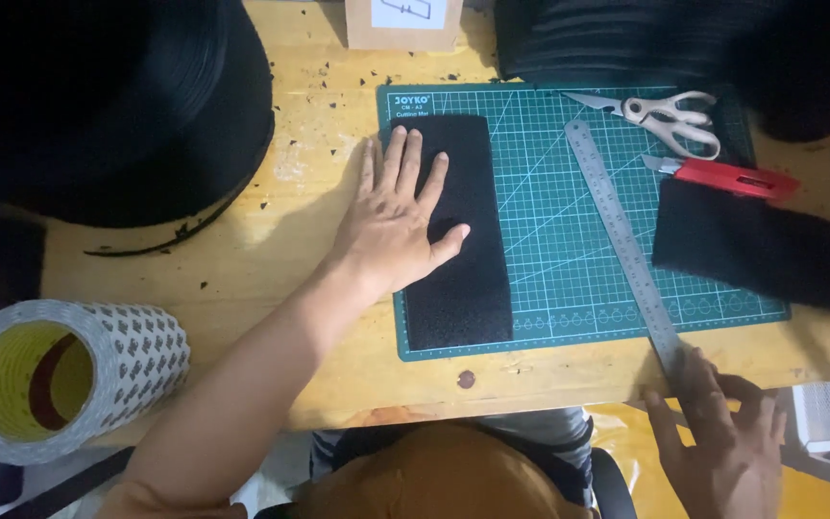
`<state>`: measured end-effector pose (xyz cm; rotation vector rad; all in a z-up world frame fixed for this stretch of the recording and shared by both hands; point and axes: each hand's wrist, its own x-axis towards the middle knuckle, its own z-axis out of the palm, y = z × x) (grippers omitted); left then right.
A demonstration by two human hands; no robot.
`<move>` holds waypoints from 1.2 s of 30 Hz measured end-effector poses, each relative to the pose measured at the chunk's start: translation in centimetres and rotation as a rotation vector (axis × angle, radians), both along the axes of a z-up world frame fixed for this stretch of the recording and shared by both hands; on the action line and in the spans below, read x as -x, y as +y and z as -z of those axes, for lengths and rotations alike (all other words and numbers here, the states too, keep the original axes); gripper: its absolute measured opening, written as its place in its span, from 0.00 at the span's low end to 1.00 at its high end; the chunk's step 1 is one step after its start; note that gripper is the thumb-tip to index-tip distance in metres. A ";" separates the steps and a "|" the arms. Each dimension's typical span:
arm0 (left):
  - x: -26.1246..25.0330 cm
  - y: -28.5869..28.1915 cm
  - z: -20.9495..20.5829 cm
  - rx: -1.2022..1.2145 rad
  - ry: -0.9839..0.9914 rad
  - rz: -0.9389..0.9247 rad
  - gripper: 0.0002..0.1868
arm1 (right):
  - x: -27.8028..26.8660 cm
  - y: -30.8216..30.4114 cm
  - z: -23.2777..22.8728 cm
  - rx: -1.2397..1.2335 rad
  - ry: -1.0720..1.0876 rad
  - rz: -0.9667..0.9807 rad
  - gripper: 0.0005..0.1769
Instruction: Measuring and cutting a strip of black fabric using a metal ruler and a utility knife on a cutting mat.
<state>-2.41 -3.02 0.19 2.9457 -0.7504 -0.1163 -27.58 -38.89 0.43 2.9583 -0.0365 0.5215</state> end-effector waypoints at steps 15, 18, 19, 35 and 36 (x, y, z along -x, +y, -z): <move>0.0 0.0 0.0 0.007 0.002 0.001 0.47 | -1.5 3.4 -5.8 -0.689 0.520 0.302 0.38; -0.1 0.0 -0.2 0.009 0.011 -0.001 0.47 | -1.7 5.0 -7.1 -0.735 0.538 0.333 0.37; -0.1 0.0 -0.1 0.009 0.013 0.001 0.47 | -1.7 5.7 -7.3 -0.735 0.539 0.336 0.37; 0.0 -0.1 0.1 0.003 -0.041 0.004 0.48 | -8.2 15.9 -4.1 -0.522 0.275 -0.251 0.33; -0.1 -0.2 0.2 0.006 -0.030 -0.003 0.47 | -8.5 16.2 -3.8 -0.455 0.215 -0.254 0.33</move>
